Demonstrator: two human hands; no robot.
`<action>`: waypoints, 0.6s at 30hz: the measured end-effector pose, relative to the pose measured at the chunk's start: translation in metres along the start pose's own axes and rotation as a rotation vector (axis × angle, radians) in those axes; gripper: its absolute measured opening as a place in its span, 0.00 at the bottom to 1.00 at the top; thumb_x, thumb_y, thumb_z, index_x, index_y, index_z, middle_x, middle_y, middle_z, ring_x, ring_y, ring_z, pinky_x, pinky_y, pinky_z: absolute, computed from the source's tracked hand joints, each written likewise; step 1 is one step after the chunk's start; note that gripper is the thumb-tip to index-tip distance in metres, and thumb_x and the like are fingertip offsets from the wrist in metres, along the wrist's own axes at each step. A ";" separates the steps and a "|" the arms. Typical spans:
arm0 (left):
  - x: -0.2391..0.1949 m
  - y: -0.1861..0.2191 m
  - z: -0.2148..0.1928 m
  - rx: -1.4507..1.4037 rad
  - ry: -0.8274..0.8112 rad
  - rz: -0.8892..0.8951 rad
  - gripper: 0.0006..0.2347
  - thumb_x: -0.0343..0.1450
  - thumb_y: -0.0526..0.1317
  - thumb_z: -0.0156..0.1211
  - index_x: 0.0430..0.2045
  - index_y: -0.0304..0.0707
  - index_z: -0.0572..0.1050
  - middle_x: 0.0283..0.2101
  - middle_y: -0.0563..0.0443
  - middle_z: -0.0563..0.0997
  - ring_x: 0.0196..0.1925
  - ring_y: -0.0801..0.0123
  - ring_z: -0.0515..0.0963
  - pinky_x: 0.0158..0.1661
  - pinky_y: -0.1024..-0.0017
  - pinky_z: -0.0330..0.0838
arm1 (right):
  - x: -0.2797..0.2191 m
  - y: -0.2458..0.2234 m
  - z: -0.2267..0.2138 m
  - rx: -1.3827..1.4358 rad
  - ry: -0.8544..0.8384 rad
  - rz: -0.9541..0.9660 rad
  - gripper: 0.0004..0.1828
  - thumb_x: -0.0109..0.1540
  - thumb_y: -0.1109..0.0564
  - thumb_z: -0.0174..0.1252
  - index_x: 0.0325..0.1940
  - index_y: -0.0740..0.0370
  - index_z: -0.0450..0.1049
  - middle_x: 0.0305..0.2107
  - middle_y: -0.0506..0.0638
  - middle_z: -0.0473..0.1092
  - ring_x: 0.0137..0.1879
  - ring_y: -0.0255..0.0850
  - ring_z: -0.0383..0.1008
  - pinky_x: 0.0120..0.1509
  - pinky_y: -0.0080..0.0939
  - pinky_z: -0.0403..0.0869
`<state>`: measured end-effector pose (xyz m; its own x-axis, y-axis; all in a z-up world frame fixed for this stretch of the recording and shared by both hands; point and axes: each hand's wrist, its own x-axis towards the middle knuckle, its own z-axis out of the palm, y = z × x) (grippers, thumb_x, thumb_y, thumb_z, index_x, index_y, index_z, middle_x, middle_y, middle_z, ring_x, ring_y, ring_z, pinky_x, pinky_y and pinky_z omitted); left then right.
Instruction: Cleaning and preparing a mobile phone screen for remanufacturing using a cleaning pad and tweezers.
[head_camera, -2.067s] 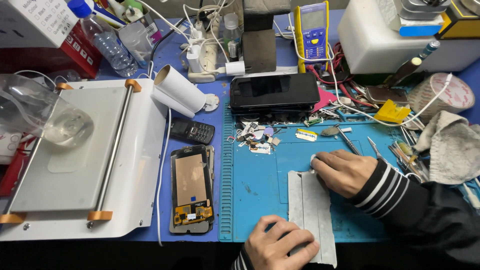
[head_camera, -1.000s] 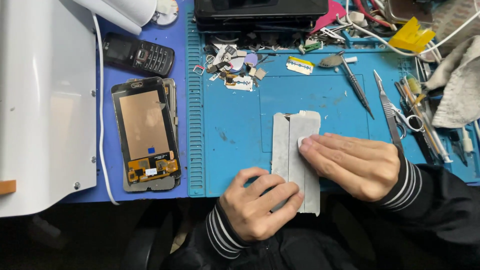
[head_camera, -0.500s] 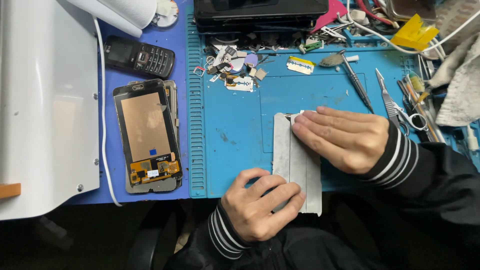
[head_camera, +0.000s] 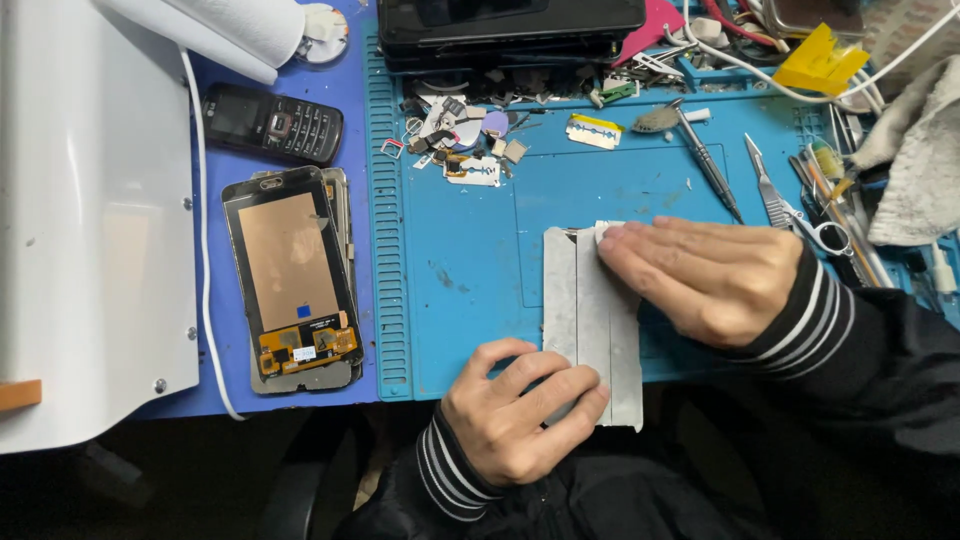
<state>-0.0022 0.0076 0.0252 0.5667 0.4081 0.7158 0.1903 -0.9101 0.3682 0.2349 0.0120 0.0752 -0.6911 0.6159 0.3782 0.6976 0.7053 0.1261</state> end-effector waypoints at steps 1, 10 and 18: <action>0.001 0.000 -0.001 -0.008 -0.002 -0.005 0.03 0.66 0.33 0.66 0.31 0.39 0.83 0.40 0.53 0.83 0.39 0.69 0.79 0.48 0.67 0.72 | -0.003 0.005 0.000 -0.090 -0.023 0.026 0.14 0.62 0.61 0.59 0.49 0.71 0.81 0.44 0.58 0.81 0.49 0.46 0.84 0.53 0.42 0.82; 0.000 0.001 0.000 -0.003 -0.002 -0.006 0.03 0.66 0.33 0.67 0.29 0.39 0.83 0.40 0.53 0.82 0.39 0.69 0.79 0.48 0.66 0.72 | -0.006 -0.005 -0.004 -0.055 0.000 0.020 0.15 0.61 0.61 0.58 0.49 0.73 0.80 0.43 0.60 0.81 0.49 0.47 0.83 0.53 0.43 0.82; 0.000 0.000 0.000 0.017 -0.003 -0.005 0.03 0.65 0.33 0.67 0.29 0.40 0.83 0.40 0.54 0.82 0.40 0.70 0.79 0.48 0.67 0.71 | -0.003 -0.017 -0.008 -0.023 -0.003 0.028 0.15 0.60 0.60 0.59 0.48 0.72 0.80 0.43 0.60 0.80 0.49 0.48 0.83 0.52 0.44 0.82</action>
<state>-0.0024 0.0077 0.0248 0.5680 0.4126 0.7121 0.2070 -0.9090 0.3616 0.2263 -0.0046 0.0790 -0.6716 0.6365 0.3793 0.7209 0.6795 0.1360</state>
